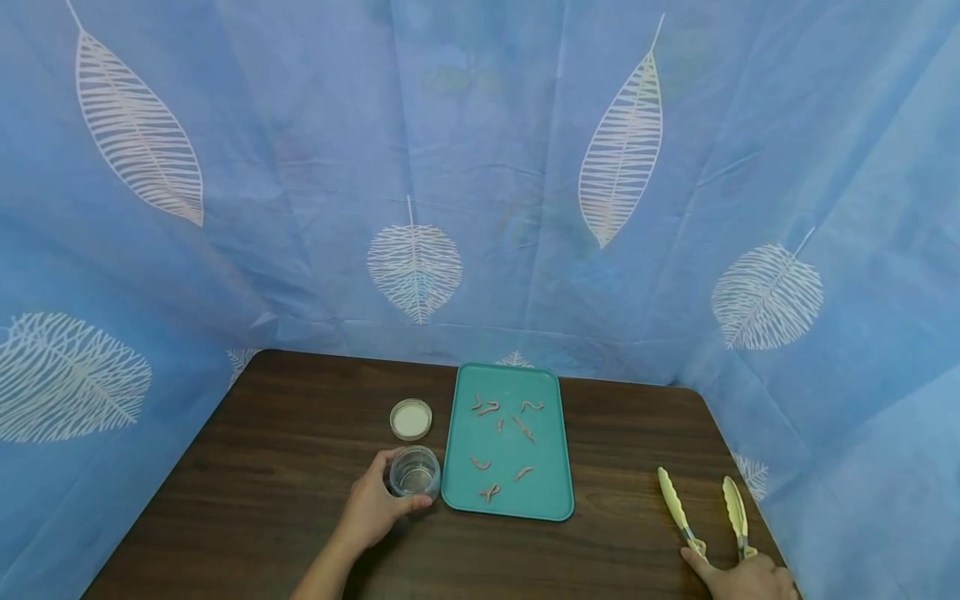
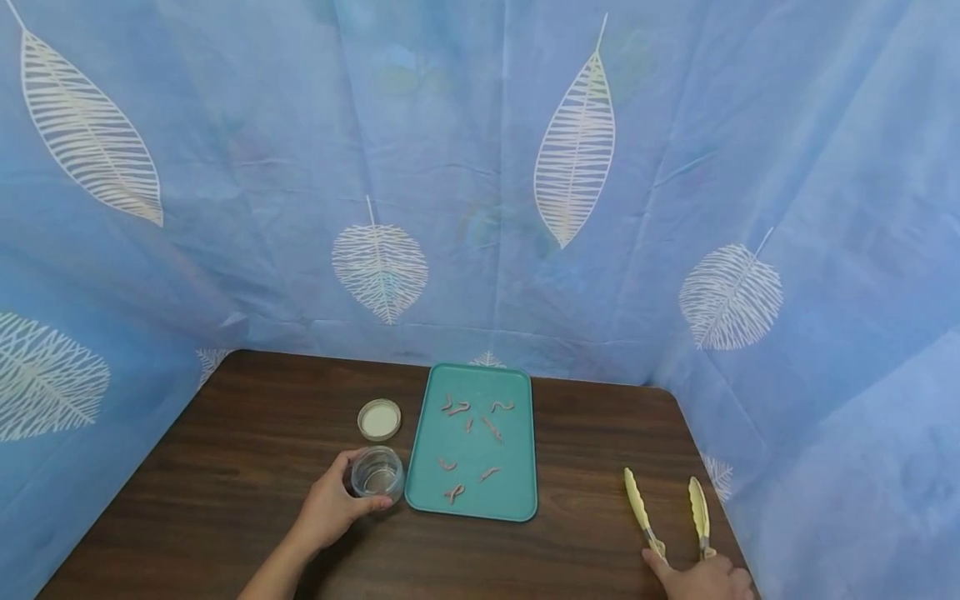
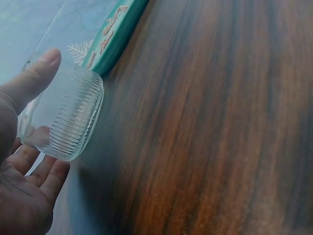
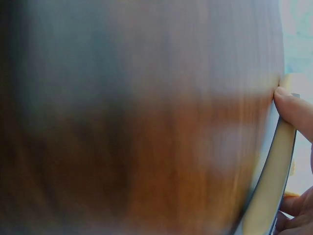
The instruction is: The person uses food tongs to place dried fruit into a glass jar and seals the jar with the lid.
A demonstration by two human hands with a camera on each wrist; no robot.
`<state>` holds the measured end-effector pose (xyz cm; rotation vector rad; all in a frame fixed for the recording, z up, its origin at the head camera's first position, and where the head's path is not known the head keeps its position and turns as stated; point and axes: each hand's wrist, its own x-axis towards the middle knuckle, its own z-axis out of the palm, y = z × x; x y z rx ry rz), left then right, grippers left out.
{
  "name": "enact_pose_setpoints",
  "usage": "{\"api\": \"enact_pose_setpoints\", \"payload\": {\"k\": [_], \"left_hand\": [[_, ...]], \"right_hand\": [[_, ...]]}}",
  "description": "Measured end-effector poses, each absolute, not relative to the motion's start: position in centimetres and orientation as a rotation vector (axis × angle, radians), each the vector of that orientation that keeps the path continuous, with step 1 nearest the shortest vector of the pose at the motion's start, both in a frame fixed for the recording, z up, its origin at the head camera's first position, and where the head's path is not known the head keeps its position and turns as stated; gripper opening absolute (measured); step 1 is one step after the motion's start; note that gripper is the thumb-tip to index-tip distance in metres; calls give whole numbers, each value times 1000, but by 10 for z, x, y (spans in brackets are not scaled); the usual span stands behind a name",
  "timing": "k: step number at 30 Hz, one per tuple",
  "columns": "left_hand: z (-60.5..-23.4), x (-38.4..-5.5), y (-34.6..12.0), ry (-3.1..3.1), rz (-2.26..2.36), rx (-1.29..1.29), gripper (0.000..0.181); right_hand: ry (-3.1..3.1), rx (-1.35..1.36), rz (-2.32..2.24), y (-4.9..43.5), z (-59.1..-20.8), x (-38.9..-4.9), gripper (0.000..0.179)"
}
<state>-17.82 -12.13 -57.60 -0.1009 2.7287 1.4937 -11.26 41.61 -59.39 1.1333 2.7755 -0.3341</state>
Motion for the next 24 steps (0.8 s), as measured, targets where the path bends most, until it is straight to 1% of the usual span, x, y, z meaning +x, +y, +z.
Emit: {"api": "enact_pose_setpoints", "payload": {"k": [3, 7, 11, 14, 18, 20, 24], "left_hand": [[-577, -179, -121, 2727, 1506, -96, 99], [-579, -179, -121, 2719, 1526, -89, 98], [-580, -179, -121, 2717, 1536, -94, 98], [-580, -180, -121, 2715, 1547, -94, 97], [-581, -180, -120, 2700, 1569, -87, 96], [-582, -180, -120, 2695, 1577, -82, 96], [-582, -179, -121, 2696, 1579, -81, 95]], "right_hand": [[2777, 1137, -346, 415, -592, -113, 102], [2760, 1112, -405, 414, -589, -112, 100], [2790, 1075, -512, 410, -586, -110, 95], [2804, 1065, -600, 403, -584, -110, 96], [2781, 1062, -712, 392, -581, -109, 116], [2783, 1040, -759, 387, -579, -109, 122], [2826, 971, -799, 375, -576, -108, 117]]}}
